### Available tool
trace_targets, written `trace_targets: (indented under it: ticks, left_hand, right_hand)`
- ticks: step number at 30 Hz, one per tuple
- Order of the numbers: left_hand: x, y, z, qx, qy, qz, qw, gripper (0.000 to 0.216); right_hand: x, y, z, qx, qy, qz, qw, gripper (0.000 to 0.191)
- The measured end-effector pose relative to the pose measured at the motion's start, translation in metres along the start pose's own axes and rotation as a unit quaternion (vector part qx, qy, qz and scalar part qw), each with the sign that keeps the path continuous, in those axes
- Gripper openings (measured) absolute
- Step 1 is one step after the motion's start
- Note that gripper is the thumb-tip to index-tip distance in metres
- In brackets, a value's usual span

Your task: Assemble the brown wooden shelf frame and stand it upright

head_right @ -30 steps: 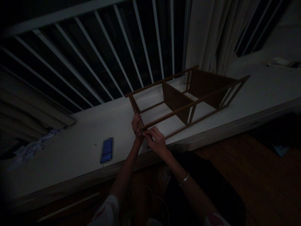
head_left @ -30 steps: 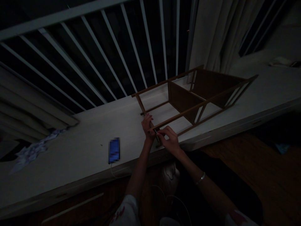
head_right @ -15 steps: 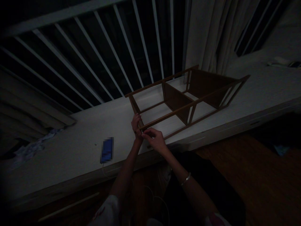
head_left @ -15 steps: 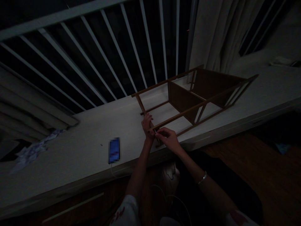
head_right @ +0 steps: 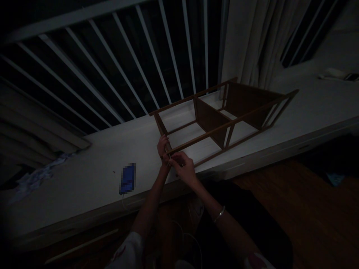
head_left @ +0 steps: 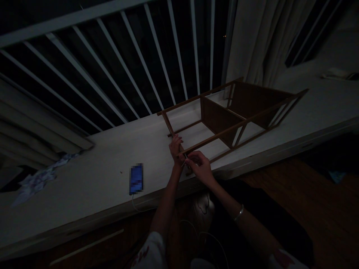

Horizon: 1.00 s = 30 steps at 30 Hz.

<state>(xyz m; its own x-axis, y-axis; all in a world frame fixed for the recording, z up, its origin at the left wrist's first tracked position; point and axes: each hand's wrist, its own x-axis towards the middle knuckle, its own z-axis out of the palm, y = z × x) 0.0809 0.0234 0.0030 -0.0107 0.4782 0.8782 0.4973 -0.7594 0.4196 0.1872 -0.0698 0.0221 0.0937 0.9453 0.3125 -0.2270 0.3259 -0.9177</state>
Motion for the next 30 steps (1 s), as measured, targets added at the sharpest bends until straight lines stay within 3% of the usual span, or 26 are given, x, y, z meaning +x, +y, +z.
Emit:
trace_targets:
  ticks: [6,12,23,30]
  left_hand:
    - [0.001,0.003,-0.001,0.006,-0.005,-0.015,1.000,0.077]
    - [0.002,0.002,-0.002,0.012,-0.011,-0.030,0.999,0.081]
    - [0.002,0.001,0.000,0.004,-0.006,-0.039,0.999,0.082]
    - [0.002,0.001,0.000,-0.002,-0.001,-0.024,1.000,0.081]
  right_hand:
    - [-0.005,0.000,0.003,-0.117,0.019,-0.110,0.987,0.009]
    - [-0.007,-0.003,0.001,-0.180,-0.014,-0.199,0.963,0.016]
    - [-0.002,-0.004,-0.003,-0.275,-0.023,-0.257,0.926,0.014]
    - [0.004,-0.010,-0.015,-0.362,-0.103,-0.294,0.879,0.024]
